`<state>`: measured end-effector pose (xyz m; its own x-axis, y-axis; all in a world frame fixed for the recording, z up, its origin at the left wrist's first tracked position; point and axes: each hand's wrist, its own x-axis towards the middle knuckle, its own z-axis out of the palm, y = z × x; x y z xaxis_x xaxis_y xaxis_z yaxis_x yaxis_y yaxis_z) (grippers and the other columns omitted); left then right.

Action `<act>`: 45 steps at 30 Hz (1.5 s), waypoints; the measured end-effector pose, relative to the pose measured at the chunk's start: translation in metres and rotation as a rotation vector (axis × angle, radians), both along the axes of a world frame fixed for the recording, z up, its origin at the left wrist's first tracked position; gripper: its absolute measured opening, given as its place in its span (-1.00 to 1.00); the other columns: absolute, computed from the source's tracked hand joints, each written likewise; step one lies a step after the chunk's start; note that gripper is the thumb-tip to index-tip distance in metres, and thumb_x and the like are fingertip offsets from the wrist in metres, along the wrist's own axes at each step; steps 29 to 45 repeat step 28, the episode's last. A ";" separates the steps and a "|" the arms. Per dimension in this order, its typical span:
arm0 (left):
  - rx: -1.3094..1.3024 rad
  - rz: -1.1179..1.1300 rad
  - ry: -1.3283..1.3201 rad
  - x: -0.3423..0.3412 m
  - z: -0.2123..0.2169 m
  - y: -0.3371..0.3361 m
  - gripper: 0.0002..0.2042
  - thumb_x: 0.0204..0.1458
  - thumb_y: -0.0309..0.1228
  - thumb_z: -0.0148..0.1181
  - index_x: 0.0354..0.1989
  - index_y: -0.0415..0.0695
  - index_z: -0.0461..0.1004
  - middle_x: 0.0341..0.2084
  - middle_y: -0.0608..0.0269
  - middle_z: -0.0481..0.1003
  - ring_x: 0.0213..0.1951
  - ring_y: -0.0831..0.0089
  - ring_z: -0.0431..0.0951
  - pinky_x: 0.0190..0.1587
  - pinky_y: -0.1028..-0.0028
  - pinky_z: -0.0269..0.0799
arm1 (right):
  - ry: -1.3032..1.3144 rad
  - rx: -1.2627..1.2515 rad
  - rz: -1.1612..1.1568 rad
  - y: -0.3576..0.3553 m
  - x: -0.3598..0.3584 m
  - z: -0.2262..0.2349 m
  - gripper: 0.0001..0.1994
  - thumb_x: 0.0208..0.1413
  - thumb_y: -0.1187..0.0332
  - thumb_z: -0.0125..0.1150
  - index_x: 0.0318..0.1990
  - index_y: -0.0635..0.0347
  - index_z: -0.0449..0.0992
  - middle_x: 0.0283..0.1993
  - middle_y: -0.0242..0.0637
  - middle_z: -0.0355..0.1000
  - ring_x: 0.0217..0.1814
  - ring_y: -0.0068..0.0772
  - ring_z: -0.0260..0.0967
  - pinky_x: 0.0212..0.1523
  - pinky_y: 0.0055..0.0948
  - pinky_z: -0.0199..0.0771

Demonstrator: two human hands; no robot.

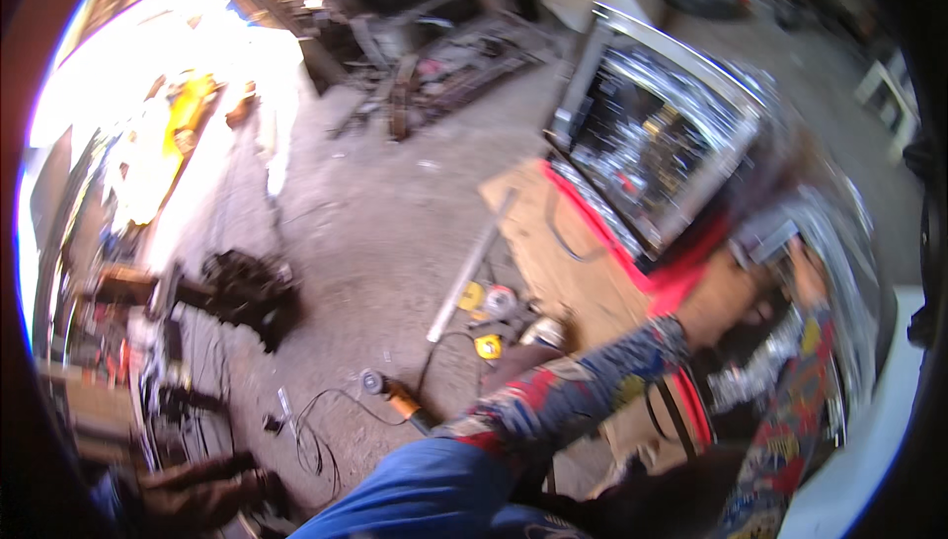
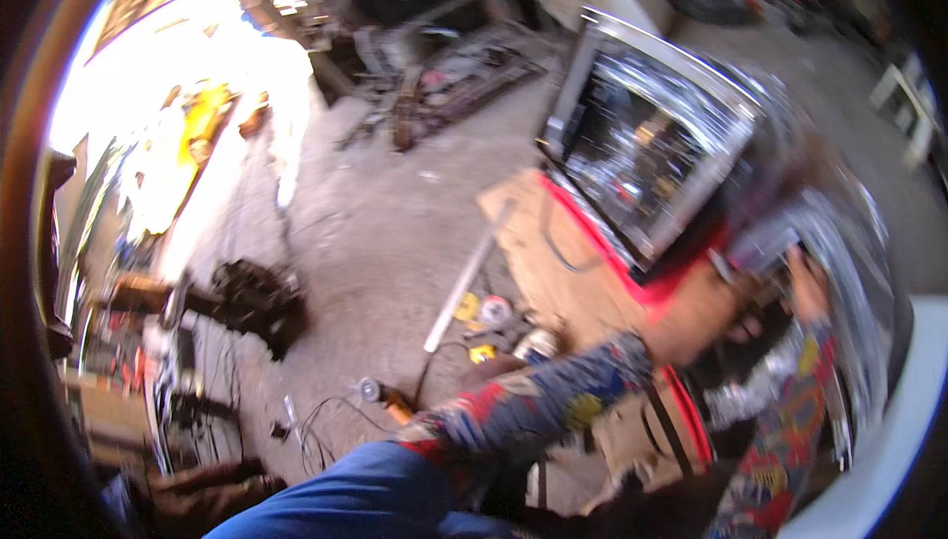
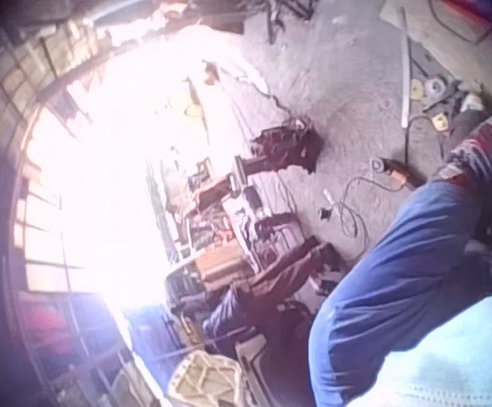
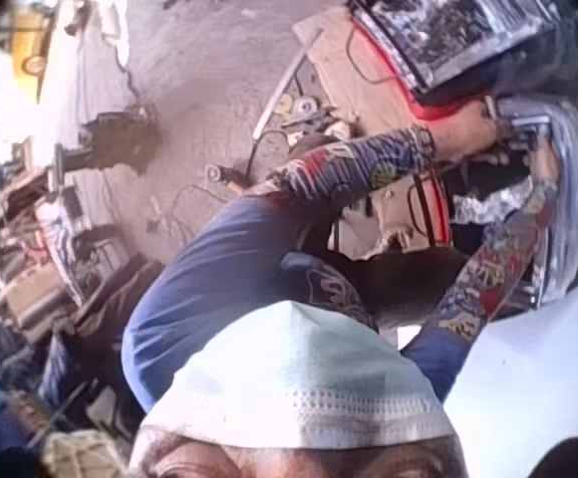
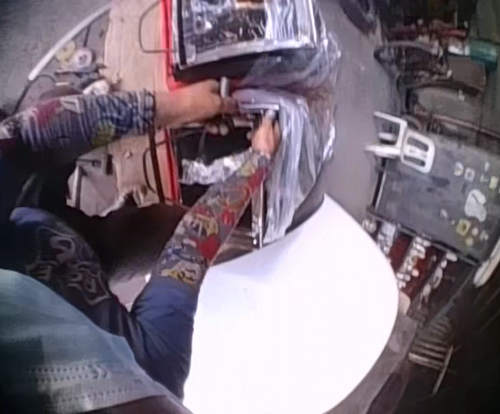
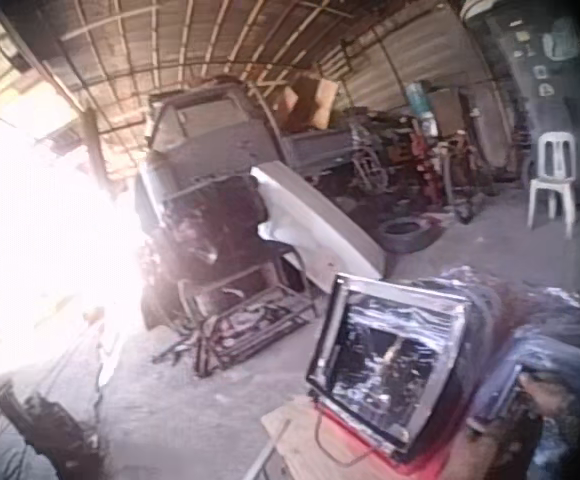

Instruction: The person assembles a metal frame by attaching a chrome trim piece and securing it with screws. They use a screwdriver to tighten the screws and ensure the trim is properly aligned.

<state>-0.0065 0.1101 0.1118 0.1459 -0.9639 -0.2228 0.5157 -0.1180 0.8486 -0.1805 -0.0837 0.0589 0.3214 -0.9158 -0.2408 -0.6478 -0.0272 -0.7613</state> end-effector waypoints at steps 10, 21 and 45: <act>-0.388 0.246 -0.971 -0.009 -0.016 -0.011 -0.55 0.14 -0.37 0.15 0.10 -0.27 0.12 -0.47 -0.28 0.47 -0.40 -0.23 0.51 -0.37 0.01 0.39 | -0.172 0.148 0.230 -0.036 -0.019 -0.041 -0.46 0.23 -0.16 0.10 -0.08 0.23 0.52 -0.26 -0.29 0.47 -0.42 -0.42 0.40 -0.55 -0.45 0.36; -0.491 0.195 -1.369 -0.010 0.005 0.006 -0.60 -0.04 -0.54 0.09 0.02 -0.31 0.26 -0.38 -0.28 0.48 -0.40 -0.18 0.55 -0.34 0.04 0.47 | -0.303 0.200 0.215 -0.039 -0.028 -0.051 -0.43 0.07 0.10 0.36 0.09 0.37 0.40 -0.08 -0.14 0.41 -0.02 -0.32 0.38 -0.02 -0.35 0.40; -0.606 0.188 -1.420 -0.011 0.004 0.005 -0.58 -0.05 -0.55 0.11 0.05 -0.26 0.30 -0.14 -0.32 0.40 -0.21 -0.10 0.55 -0.13 0.17 0.49 | -0.022 -0.311 0.588 -0.074 -0.049 -0.094 -0.61 0.19 0.10 0.14 0.08 0.10 0.50 0.07 0.07 0.41 0.15 0.12 0.31 0.17 -0.11 0.28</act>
